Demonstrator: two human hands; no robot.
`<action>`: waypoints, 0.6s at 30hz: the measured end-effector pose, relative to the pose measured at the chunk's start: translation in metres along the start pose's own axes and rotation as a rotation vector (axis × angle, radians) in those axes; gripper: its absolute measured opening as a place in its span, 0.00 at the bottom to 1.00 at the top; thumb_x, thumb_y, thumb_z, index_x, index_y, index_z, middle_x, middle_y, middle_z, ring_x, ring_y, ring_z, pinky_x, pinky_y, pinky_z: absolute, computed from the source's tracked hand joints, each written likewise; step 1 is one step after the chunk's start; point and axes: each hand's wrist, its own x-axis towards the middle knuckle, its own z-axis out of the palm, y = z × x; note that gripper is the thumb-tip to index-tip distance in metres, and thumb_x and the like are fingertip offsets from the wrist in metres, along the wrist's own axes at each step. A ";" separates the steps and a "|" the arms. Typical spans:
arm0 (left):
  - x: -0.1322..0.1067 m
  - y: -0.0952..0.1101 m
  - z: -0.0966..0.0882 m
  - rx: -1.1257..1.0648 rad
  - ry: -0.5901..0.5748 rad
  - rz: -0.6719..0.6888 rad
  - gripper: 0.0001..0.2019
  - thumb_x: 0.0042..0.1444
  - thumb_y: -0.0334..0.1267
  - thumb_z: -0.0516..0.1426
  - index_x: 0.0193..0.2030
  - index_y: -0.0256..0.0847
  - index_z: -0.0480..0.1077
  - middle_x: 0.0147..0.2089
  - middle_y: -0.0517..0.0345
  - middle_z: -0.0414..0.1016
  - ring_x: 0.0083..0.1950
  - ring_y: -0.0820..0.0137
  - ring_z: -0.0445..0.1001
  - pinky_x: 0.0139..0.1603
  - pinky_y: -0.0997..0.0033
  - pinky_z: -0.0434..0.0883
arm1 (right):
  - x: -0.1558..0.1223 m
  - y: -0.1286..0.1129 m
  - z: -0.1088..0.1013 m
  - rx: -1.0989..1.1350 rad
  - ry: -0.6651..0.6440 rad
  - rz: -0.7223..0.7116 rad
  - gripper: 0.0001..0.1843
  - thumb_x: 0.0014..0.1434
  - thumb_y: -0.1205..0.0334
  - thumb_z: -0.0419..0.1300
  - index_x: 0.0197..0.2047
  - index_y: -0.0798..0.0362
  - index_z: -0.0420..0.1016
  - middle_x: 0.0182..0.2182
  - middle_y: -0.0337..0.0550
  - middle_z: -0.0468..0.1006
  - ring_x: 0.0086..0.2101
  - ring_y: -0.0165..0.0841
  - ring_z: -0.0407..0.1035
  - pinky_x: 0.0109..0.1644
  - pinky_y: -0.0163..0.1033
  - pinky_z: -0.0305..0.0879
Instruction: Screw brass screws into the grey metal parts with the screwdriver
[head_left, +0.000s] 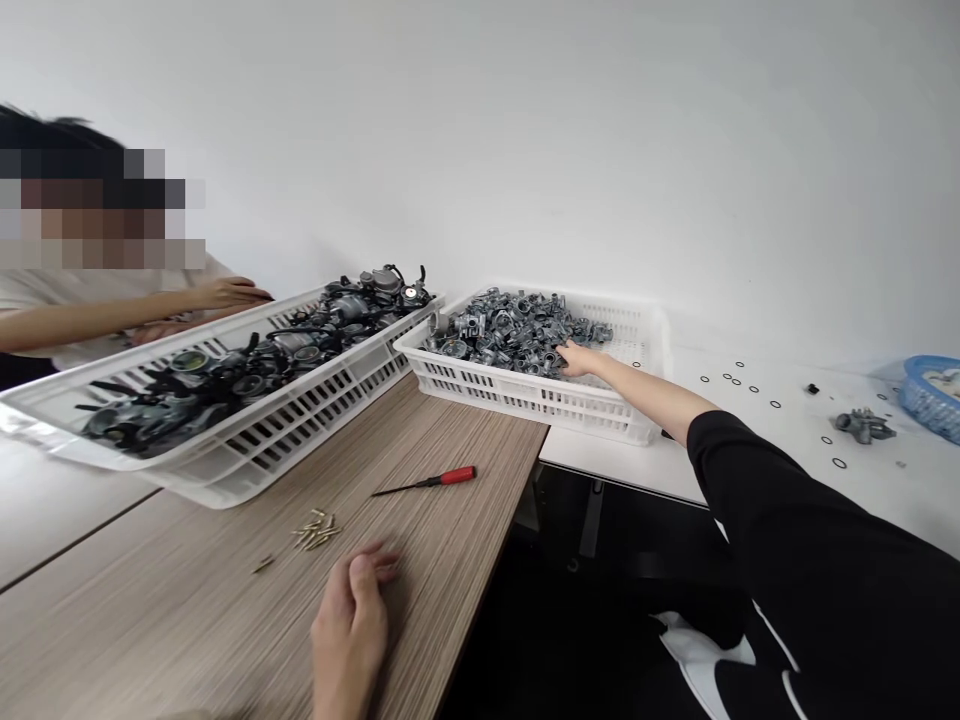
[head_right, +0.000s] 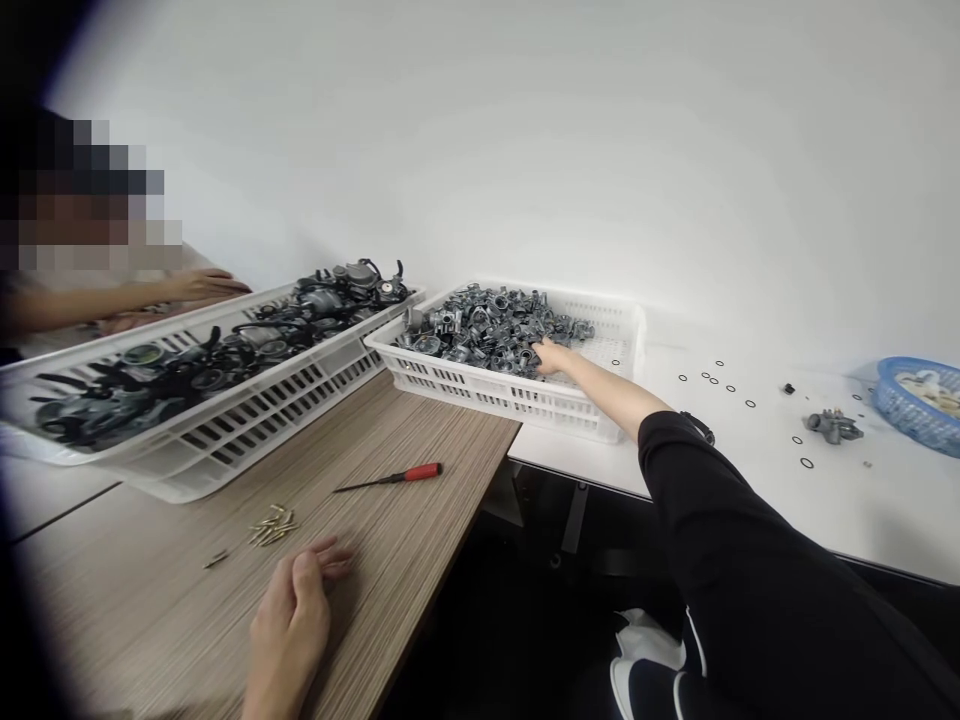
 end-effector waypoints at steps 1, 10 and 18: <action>0.000 0.001 0.000 -0.005 -0.002 -0.005 0.29 0.67 0.62 0.41 0.51 0.42 0.72 0.43 0.49 0.84 0.42 0.57 0.83 0.44 0.55 0.78 | -0.001 -0.001 0.002 -0.009 -0.007 0.020 0.29 0.56 0.53 0.70 0.55 0.59 0.72 0.53 0.62 0.77 0.45 0.47 0.77 0.50 0.42 0.73; -0.003 0.007 0.000 -0.019 0.016 0.010 0.29 0.67 0.62 0.42 0.49 0.42 0.72 0.40 0.49 0.83 0.40 0.57 0.83 0.43 0.55 0.78 | -0.004 -0.008 0.000 -0.028 -0.013 0.084 0.22 0.58 0.55 0.69 0.52 0.57 0.73 0.48 0.58 0.80 0.43 0.47 0.76 0.45 0.41 0.73; -0.007 0.013 0.002 -0.024 0.029 -0.017 0.28 0.67 0.62 0.43 0.49 0.42 0.72 0.41 0.50 0.83 0.40 0.58 0.83 0.43 0.56 0.77 | -0.005 -0.018 -0.001 0.025 0.055 0.039 0.28 0.64 0.54 0.62 0.63 0.56 0.68 0.55 0.57 0.73 0.45 0.45 0.74 0.48 0.42 0.71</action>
